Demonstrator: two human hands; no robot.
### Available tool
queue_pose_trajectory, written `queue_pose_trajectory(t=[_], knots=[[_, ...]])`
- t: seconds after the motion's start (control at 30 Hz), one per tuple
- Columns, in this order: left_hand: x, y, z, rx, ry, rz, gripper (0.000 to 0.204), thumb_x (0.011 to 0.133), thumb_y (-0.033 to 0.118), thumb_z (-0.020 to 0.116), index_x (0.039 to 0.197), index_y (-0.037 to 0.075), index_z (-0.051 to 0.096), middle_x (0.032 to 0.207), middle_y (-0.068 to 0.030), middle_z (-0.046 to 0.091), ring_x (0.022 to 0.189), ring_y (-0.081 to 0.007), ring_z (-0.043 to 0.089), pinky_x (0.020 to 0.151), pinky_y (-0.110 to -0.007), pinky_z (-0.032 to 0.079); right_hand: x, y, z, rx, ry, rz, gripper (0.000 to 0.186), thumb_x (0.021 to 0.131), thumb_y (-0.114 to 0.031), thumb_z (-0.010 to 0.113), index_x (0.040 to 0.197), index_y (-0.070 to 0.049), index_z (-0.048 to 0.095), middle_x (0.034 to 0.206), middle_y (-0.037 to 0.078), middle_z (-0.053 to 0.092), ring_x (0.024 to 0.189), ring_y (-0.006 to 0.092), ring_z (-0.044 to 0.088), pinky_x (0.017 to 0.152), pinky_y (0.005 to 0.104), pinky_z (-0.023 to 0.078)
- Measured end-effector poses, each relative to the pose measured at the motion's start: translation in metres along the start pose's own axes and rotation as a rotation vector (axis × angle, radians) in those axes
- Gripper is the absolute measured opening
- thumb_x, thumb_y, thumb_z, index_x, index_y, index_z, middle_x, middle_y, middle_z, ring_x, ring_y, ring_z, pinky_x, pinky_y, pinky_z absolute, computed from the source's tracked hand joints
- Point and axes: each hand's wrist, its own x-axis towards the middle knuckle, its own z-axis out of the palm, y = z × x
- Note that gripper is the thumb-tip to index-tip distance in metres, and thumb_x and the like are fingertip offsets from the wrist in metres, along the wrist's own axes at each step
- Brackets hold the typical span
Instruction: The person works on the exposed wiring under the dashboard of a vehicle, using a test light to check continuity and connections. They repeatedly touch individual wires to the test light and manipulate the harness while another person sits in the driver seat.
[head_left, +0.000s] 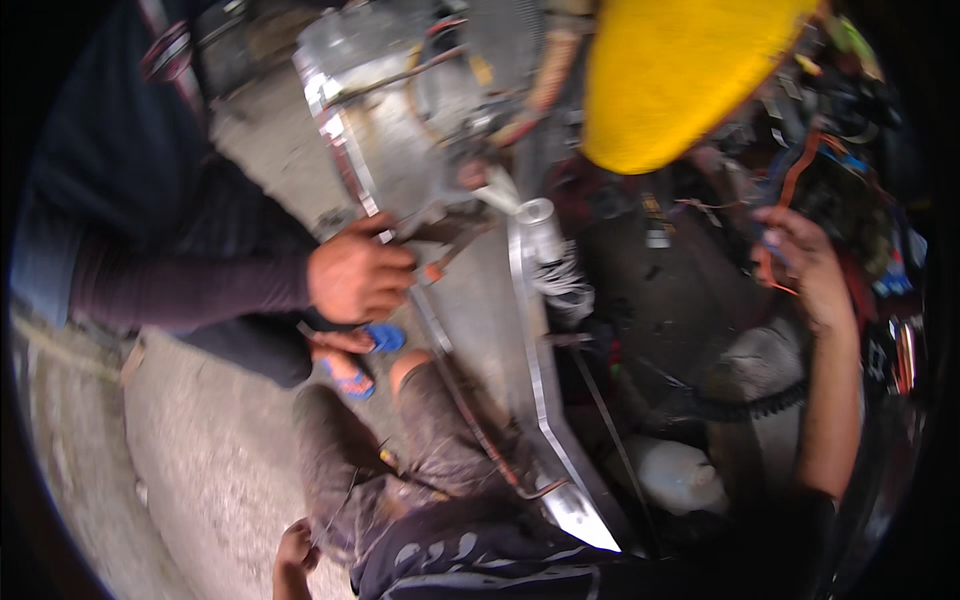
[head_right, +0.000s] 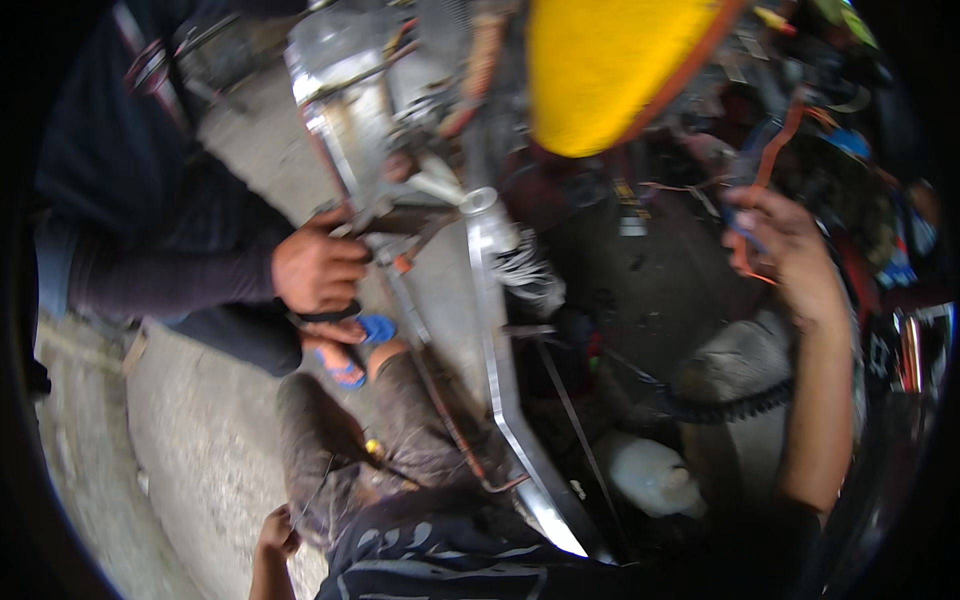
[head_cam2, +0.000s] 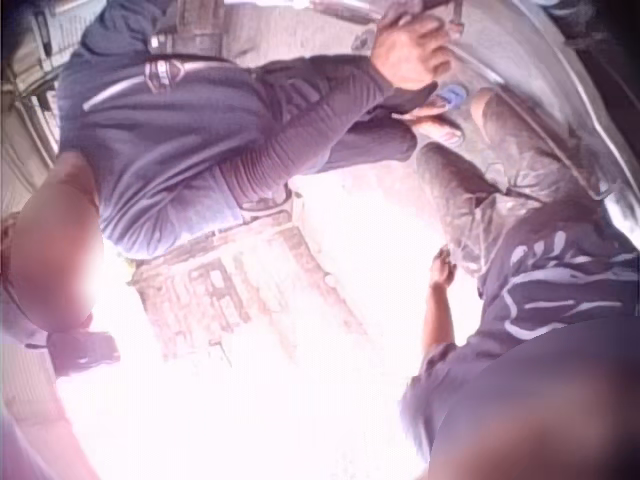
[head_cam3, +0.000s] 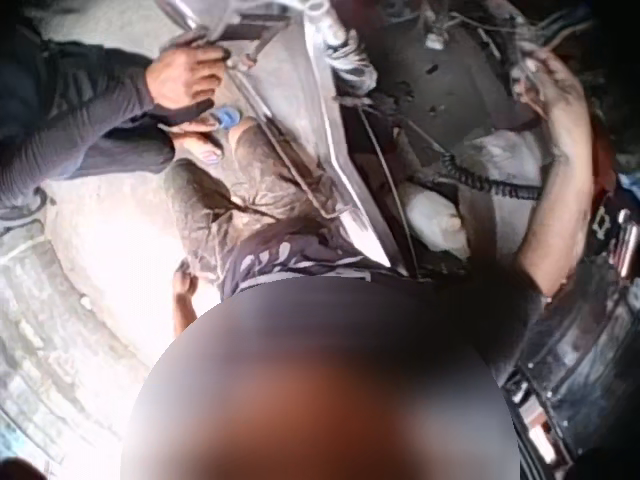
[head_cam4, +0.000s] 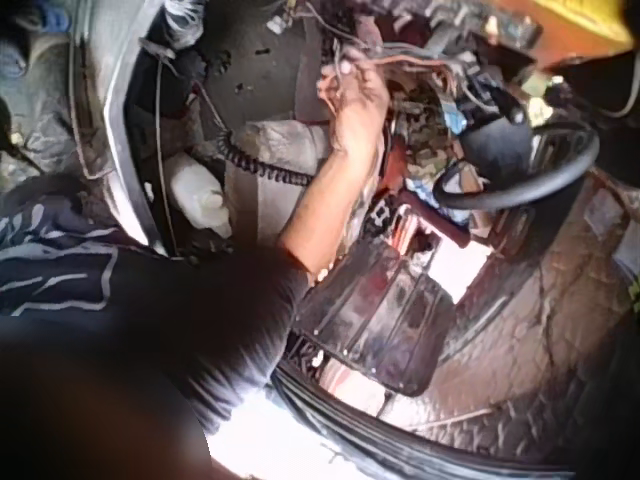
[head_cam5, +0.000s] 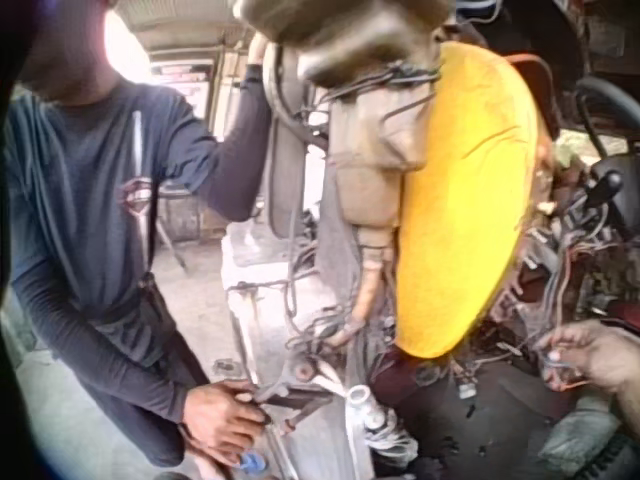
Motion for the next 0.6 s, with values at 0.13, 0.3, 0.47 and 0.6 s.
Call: queue_pose_trajectory(t=[0.13, 0.3, 0.47, 0.6], knots=[[0.024, 0.063, 0.031, -0.197, 0.22, 0.31, 0.024, 0.099, 0.008, 0.055, 0.119, 0.002, 0.067, 0.076, -0.0062, 0.069, 0.056, -0.011, 0.056, 0.044, -0.027, 0.041, 0.004, 0.001, -0.01, -0.041, -0.07, 0.014, 0.028, 0.101, -0.017, 0.067, 0.125, -0.001, 0.066, 0.09, 0.005, 0.071, 0.071, 0.0101, 0.066, 0.064, 0.0247, 0.052], [-0.013, 0.14, 0.151, 0.031, 0.168, 0.469, 0.024, 0.102, 0.012, 0.054, 0.117, 0.001, 0.068, 0.076, -0.0064, 0.069, 0.056, -0.0105, 0.055, 0.046, -0.026, 0.041, 0.014, 0.012, -0.016, -0.028, -0.118, 0.057, 0.028, 0.102, -0.019, 0.067, 0.121, 0.002, 0.066, 0.092, 0.005, 0.071, 0.073, 0.01, 0.067, 0.063, 0.0244, 0.053], [-0.086, 0.173, 0.269, 0.25, -0.208, 0.534, 0.025, 0.104, 0.016, 0.054, 0.115, 0.0, 0.069, 0.076, -0.0067, 0.068, 0.057, -0.0101, 0.055, 0.049, -0.026, 0.041, 0.014, 0.012, -0.027, -0.314, -0.113, -0.008, 0.029, 0.1, -0.027, 0.072, 0.109, 0.0, 0.07, 0.08, 0.006, 0.069, 0.071, 0.0124, 0.066, 0.064, 0.0303, 0.053], [-0.133, 0.183, 0.342, 0.454, -0.601, 0.531, 0.027, 0.106, 0.02, 0.053, 0.114, -0.001, 0.07, 0.076, -0.0069, 0.068, 0.057, -0.0097, 0.054, 0.05, -0.025, 0.041, 0.004, -0.005, -0.038, -0.608, 0.017, -0.073, 0.029, 0.098, -0.026, 0.073, 0.103, 0.003, 0.073, 0.075, 0.016, 0.072, 0.072, 0.0255, 0.072, 0.072, 0.0407, 0.055]])
